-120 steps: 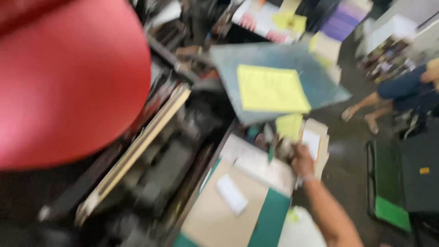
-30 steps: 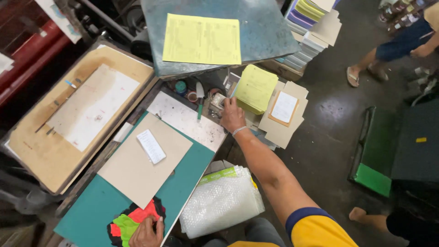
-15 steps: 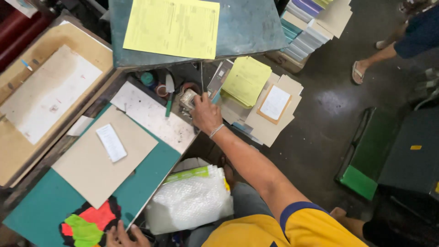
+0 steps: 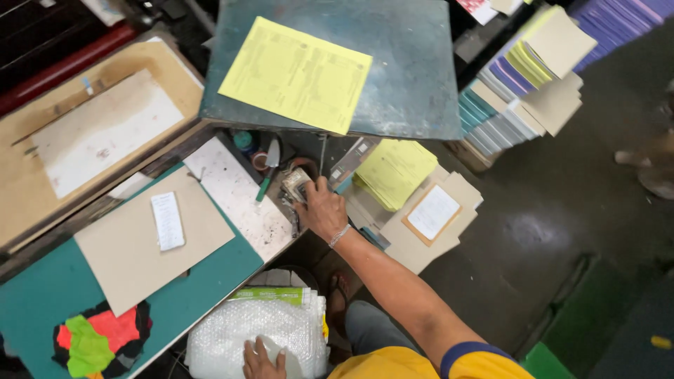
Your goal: The person starts a printing machine, fans out a stack of yellow papers, and wipes a surface with a cloth. They then place a single sheet onto the machine's platform and press a button.
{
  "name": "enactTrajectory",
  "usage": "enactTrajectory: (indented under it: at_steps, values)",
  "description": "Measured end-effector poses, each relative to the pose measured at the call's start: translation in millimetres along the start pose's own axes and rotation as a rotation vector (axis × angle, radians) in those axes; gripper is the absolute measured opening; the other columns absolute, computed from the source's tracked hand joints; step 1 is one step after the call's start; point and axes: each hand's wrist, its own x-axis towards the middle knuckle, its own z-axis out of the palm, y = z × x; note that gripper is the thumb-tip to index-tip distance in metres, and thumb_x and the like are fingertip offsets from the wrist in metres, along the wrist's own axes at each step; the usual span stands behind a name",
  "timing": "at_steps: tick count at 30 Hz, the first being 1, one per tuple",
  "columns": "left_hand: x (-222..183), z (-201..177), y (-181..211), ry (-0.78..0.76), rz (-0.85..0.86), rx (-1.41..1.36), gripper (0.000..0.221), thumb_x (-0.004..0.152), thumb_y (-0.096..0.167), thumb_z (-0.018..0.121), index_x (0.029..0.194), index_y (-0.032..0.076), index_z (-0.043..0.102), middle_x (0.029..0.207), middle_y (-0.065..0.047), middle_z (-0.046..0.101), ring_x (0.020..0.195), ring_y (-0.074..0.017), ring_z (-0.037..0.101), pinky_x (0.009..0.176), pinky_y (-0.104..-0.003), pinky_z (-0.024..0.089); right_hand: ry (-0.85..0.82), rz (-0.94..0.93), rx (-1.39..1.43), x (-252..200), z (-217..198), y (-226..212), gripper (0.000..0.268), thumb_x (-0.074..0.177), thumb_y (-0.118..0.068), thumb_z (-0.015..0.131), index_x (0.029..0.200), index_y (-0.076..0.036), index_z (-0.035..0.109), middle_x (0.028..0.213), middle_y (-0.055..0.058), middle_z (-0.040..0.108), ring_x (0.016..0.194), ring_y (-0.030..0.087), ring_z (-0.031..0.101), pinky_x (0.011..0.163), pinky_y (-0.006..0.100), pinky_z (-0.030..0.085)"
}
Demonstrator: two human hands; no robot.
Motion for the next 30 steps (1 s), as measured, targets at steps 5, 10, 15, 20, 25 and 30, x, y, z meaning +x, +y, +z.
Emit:
enactTrajectory:
  at_steps: [5,10,15,20,25,30]
  values:
    - [-17.0,-32.9,26.5,0.045,0.04,-0.03,0.09,0.078,0.042,0.075,0.152,0.01,0.035,0.163,-0.022,0.022,0.15,-0.0391,0.028,0.116,-0.058,0.031,0.109,-0.161,-0.007,-9.2,0.6,1.0,0.034,0.083,-0.029,0.079,0.101,-0.005,0.063,0.101,0.015,0.056,0.07,0.037,0.068,0.056,0.049,0.055]
    - [-23.8,-28.0,32.4,0.176,0.049,-0.099,0.089,0.078,0.039,0.073,0.154,0.01,0.036,0.164,-0.02,0.02,0.149,-0.0401,0.026,0.115,-0.06,0.03,0.123,-0.231,-0.062,-1.2,6.3,-4.3,0.028,0.086,-0.028,0.076,0.095,-0.004,0.064,0.099,0.017,0.057,0.077,0.038,0.069,0.06,0.052,0.055]
    - [-28.5,-13.7,37.4,0.381,0.104,-0.153,0.08,0.085,0.041,0.064,0.152,0.006,0.036,0.164,-0.023,0.024,0.149,-0.0417,0.026,0.117,-0.062,0.024,0.115,-0.281,-0.12,-5.4,16.2,3.4,0.028,0.089,-0.027,0.072,0.098,-0.002,0.063,0.102,0.019,0.056,0.08,0.04,0.07,0.065,0.052,0.056]
    - [-51.5,-18.3,57.5,0.559,0.168,-0.144,0.074,0.096,0.035,0.054,0.158,-0.001,0.033,0.167,-0.028,0.024,0.154,-0.0452,0.023,0.124,-0.063,0.015,0.38,-0.377,-0.203,-12.2,51.2,40.1,0.054,0.085,-0.034,0.072,0.126,-0.003,0.056,0.125,0.026,0.057,0.082,0.04,0.071,0.066,0.051,0.057]
    - [-39.3,2.3,54.0,0.667,0.175,-0.153,0.071,0.097,0.034,0.053,0.158,0.002,0.036,0.167,-0.026,0.026,0.154,-0.0435,0.025,0.125,-0.062,0.015,0.383,-0.373,-0.103,-4.8,35.8,21.5,0.047,0.085,-0.028,0.074,0.121,-0.005,0.054,0.105,0.019,0.056,0.074,0.039,0.071,0.066,0.051,0.057]
    - [-50.4,2.6,52.3,0.635,0.167,-0.164,0.071,0.097,0.035,0.052,0.157,0.001,0.036,0.167,-0.026,0.025,0.153,-0.0438,0.024,0.123,-0.062,0.013,0.363,-0.418,-0.131,-9.8,43.8,31.3,0.037,0.086,-0.027,0.074,0.112,-0.006,0.058,0.103,0.02,0.055,0.071,0.039,0.07,0.061,0.05,0.057]
